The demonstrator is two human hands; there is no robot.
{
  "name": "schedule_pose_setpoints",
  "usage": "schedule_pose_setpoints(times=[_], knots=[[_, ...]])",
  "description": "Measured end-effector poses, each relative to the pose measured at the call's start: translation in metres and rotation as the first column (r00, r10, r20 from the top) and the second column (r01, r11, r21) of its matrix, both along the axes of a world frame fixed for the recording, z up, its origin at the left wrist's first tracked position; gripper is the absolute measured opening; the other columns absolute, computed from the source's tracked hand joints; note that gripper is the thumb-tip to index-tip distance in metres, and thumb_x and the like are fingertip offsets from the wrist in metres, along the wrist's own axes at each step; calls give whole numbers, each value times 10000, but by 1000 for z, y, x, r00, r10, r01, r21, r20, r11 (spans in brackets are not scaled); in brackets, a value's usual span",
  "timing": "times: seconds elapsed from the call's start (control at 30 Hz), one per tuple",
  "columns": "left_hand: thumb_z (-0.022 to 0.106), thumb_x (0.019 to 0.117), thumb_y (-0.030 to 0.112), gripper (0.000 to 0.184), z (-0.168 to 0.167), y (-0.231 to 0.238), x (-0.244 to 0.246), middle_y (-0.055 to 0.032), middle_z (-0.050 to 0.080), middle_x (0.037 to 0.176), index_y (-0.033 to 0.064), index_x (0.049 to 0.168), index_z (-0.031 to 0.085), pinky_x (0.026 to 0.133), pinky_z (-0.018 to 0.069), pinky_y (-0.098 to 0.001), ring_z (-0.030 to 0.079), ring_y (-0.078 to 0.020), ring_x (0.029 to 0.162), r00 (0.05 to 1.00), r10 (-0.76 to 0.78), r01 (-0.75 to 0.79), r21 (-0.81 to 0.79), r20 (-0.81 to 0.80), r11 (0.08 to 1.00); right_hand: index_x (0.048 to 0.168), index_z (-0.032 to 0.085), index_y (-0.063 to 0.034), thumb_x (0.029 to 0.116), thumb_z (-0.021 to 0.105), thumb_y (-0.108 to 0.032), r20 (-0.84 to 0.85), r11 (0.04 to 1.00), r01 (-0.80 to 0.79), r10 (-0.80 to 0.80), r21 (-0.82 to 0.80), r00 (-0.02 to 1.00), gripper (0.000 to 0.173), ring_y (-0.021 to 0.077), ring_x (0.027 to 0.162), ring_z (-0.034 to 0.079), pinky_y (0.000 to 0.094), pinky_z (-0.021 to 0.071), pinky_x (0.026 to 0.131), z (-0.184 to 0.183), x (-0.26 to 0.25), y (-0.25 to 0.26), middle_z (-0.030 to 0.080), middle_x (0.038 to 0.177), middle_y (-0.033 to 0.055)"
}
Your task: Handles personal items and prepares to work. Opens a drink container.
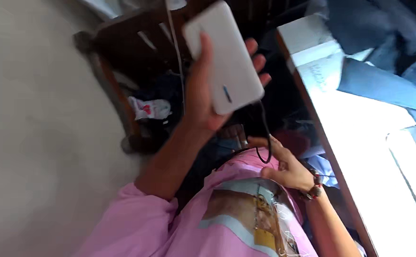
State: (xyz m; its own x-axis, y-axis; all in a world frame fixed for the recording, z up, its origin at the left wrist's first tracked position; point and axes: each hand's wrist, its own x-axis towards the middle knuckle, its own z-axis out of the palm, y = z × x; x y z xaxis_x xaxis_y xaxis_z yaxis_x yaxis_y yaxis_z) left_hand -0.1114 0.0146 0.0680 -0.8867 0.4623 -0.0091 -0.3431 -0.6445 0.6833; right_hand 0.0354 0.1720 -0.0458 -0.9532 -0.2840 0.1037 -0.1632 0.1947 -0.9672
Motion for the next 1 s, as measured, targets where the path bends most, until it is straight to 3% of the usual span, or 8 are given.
schedule_pose_setpoints(times=[0.1, 0.23, 0.3, 0.43, 0.53, 0.73, 0.87, 1.0], knots=[[64, 1116, 337, 523, 41, -74, -8, -109, 705, 1026, 77, 1130, 517, 932, 605, -422, 723, -232, 1008, 936, 294, -305, -31, -192, 952, 1112, 757, -19, 883, 717, -325, 62, 984, -129, 122, 123, 991, 384, 374, 1341, 552, 772, 103, 1148, -41, -8, -29, 735, 1201, 123], [194, 1077, 162, 398, 57, -192, -1, -124, 697, 950, 53, 1031, 574, 860, 606, -316, 712, -201, 919, 795, 498, -587, -230, -346, 776, 1116, 734, 62, 981, 587, -128, 189, 880, -213, 143, 425, 971, 275, 436, 1227, 628, 721, 193, 1171, -57, -16, -50, 728, 1162, 227], [258, 1087, 178, 309, 49, -242, 14, -95, 708, 1026, 83, 1133, 548, 801, 625, -289, 724, -181, 934, 794, 525, -608, -401, -305, 686, 1137, 717, 63, 1014, 546, -119, 259, 844, -230, 112, 485, 959, 279, 427, 1119, 676, 635, 385, 1103, -52, -16, -54, 730, 1111, 242], [473, 991, 70, 381, -5, -282, 53, 59, 702, 1033, 198, 1349, 445, 725, 621, -251, 714, -49, 857, 882, 463, -253, -917, -88, 309, 1089, 728, 78, 983, 558, -59, 128, 926, -166, 129, 340, 983, 243, 397, 875, 734, 575, 559, 831, -37, -4, -66, 745, 950, 237], [589, 986, 5, 545, -83, -279, 66, -106, 654, 1140, 91, 1485, 389, 768, 597, -349, 681, -141, 882, 907, 392, 59, -967, 157, 250, 1119, 726, 58, 927, 632, -65, 152, 932, -293, 265, 214, 952, 247, 297, 714, 698, 482, 562, 714, -38, 0, -72, 733, 844, 184], [635, 963, -22, 558, -195, -260, 56, -205, 610, 1263, 36, 1476, 423, 881, 562, -427, 655, -242, 1019, 920, 184, 268, -899, 345, 347, 1035, 746, 57, 919, 655, -73, 196, 948, -272, 239, 164, 951, 196, 261, 781, 716, 436, 563, 771, -55, 10, -78, 749, 896, 174], [738, 883, -40, 734, -254, -250, 54, -304, 532, 1405, -22, 1521, 376, 1028, 496, -542, 594, -387, 1231, 970, 173, 130, -965, 172, 229, 1005, 776, 27, 900, 655, -69, 201, 964, -132, 85, 231, 976, 187, 334, 885, 694, 514, 534, 847, -66, 21, -81, 728, 922, 188], [772, 902, 92, 876, -269, -242, 66, -370, 355, 1516, 20, 1607, 257, 1098, 393, -636, 429, -525, 1361, 994, 104, 25, -1000, 26, 9, 1085, 775, -6, 937, 642, -178, 234, 919, -53, -43, 390, 971, 263, 449, 1109, 658, 732, 307, 1080, -64, 24, -84, 726, 1092, 221]])
